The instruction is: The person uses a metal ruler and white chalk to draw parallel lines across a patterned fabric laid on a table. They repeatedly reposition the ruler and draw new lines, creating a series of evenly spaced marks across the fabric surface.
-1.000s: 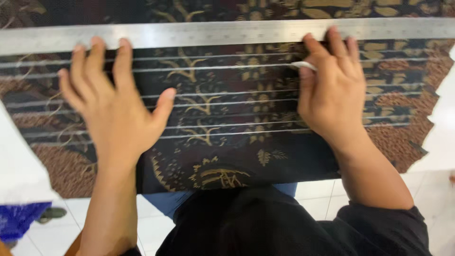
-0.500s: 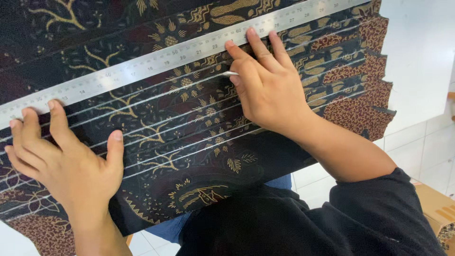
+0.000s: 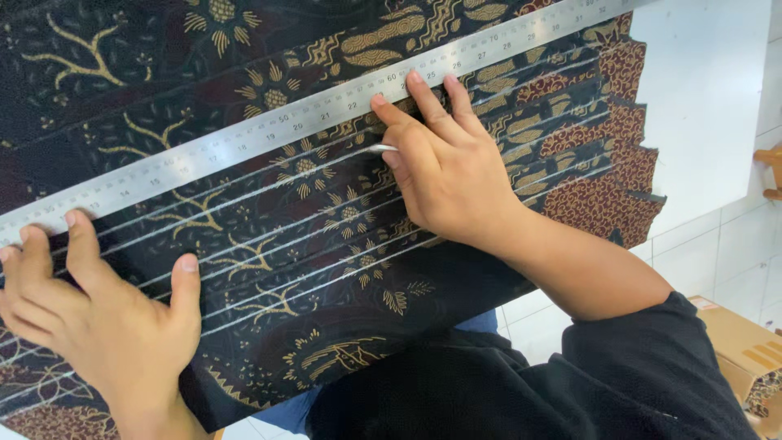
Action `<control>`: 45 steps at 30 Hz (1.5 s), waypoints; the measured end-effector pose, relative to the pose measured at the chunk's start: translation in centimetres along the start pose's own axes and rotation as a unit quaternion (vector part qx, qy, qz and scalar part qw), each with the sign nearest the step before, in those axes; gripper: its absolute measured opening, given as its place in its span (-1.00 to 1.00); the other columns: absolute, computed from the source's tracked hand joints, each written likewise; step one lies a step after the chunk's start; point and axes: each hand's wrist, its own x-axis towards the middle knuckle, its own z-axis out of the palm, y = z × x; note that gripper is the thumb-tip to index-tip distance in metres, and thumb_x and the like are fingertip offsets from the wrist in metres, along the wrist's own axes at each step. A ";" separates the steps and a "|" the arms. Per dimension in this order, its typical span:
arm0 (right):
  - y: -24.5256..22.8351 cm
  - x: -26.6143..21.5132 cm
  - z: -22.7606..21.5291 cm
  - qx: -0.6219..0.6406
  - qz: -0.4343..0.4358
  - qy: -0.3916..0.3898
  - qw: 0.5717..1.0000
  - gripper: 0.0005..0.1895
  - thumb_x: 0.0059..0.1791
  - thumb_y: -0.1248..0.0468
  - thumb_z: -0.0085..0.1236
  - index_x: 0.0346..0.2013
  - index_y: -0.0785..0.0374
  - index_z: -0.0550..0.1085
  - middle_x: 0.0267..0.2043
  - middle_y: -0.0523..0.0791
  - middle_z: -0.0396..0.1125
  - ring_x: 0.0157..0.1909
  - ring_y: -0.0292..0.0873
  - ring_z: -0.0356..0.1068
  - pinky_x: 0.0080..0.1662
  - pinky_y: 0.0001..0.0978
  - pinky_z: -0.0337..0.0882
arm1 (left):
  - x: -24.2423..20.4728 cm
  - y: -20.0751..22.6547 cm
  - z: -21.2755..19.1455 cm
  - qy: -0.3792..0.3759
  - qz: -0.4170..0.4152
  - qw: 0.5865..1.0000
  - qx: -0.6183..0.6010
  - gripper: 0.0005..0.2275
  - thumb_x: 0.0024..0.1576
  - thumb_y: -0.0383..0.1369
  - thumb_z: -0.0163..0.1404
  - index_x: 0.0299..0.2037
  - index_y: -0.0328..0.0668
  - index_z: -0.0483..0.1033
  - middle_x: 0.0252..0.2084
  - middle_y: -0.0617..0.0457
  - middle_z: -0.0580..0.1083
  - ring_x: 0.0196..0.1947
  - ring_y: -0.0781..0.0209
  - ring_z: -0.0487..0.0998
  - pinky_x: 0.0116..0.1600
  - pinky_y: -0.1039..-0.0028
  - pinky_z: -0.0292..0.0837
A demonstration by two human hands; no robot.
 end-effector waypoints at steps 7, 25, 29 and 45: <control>0.2 0.1 0.0 0.019 0.002 -0.004 1.000 -0.87 0.17 0.37 0.12 -0.04 0.39 0.42 0.34 0.09 0.32 0.44 0.35 0.22 0.43 0.41 0.05 | -0.7 -0.9 1.0 -0.001 -0.011 0.999 0.034 -0.27 0.34 0.13 -0.11 0.49 -0.40 0.18 0.43 -0.43 0.11 0.43 -0.42 0.05 0.40 -0.24 -0.15; 0.3 0.0 0.2 0.039 0.010 -0.004 0.999 -0.88 0.18 0.39 0.09 -0.02 0.40 0.42 0.37 0.08 0.31 0.50 0.31 0.14 0.45 0.46 -0.04 | -0.5 -0.6 1.0 0.004 -0.011 1.000 0.018 -0.26 0.35 0.15 -0.14 0.47 -0.42 0.17 0.40 -0.44 0.11 0.41 -0.45 0.06 0.39 -0.27 -0.15; 0.2 0.2 0.1 0.037 0.011 -0.002 0.999 -0.87 0.18 0.38 0.09 -0.01 0.41 0.42 0.36 0.08 0.31 0.49 0.32 0.15 0.45 0.46 -0.03 | -0.2 -0.3 0.7 -0.001 -0.023 1.000 0.003 -0.26 0.32 0.14 -0.11 0.45 -0.43 0.18 0.39 -0.46 0.10 0.45 -0.49 0.03 0.43 -0.36 -0.19; 0.3 0.0 0.2 0.041 0.011 -0.003 0.999 -0.85 0.16 0.38 0.14 -0.01 0.41 0.42 0.34 0.08 0.32 0.48 0.31 0.16 0.44 0.47 0.00 | -0.9 -1.2 1.2 0.001 -0.005 1.000 0.029 -0.27 0.35 0.12 -0.14 0.49 -0.43 0.16 0.42 -0.46 0.10 0.40 -0.41 0.05 0.38 -0.24 -0.14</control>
